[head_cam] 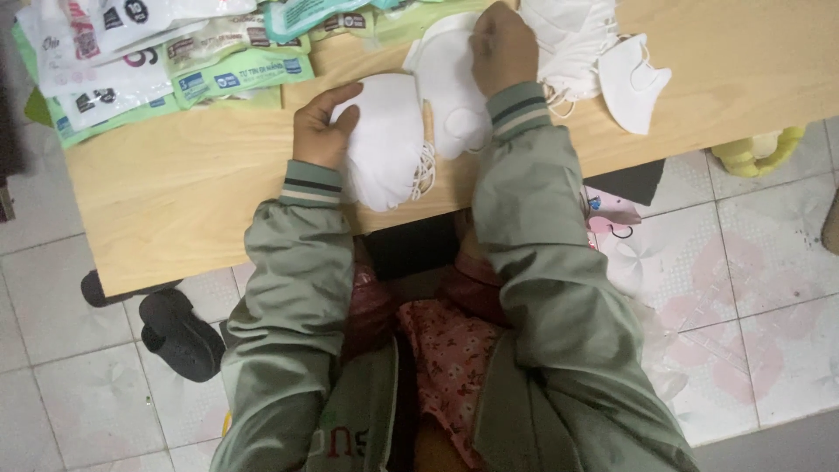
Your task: Organizing and stacking white face masks by unfolding them and placing them in a neat pile on a table.
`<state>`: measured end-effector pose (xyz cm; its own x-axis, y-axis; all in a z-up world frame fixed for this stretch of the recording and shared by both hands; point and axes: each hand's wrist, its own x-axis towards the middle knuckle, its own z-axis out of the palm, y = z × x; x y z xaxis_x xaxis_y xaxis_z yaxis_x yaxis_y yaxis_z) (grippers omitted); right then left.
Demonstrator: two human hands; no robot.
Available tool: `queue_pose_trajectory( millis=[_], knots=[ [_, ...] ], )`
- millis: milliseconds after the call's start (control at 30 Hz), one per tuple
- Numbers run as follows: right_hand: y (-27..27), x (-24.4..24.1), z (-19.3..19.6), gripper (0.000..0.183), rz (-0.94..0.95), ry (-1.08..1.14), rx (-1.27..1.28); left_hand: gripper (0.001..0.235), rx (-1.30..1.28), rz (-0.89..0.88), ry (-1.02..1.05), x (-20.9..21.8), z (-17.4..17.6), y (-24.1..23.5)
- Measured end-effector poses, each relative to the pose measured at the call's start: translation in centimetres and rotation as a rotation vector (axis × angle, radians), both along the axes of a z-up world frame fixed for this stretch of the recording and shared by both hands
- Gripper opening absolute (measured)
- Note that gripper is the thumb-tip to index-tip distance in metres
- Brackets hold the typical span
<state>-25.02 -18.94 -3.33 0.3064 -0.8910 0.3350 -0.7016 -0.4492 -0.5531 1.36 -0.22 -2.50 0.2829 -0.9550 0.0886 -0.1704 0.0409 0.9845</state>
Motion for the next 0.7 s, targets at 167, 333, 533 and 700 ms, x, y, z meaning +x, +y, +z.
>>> queue_pose_trajectory(
  millis=[167,333,533,700],
  knots=[
    [1.7,-0.4,4.3,0.013,0.161,-0.346,-0.048,0.026,0.012,0.040,0.007,-0.2,0.2,0.0],
    [2.9,0.7,6.1,0.018,0.437,-0.571,0.081,0.034,0.116,0.145,0.142,-1.5,3.2,0.2],
    [5.5,5.8,3.4,0.019,0.369,-0.583,0.428,0.041,0.153,0.079,0.353,-2.4,4.7,0.3],
    [3.7,4.8,1.9,0.009,0.373,-0.527,0.238,0.025,0.055,0.102,0.222,-1.1,1.3,0.0]
  ],
)
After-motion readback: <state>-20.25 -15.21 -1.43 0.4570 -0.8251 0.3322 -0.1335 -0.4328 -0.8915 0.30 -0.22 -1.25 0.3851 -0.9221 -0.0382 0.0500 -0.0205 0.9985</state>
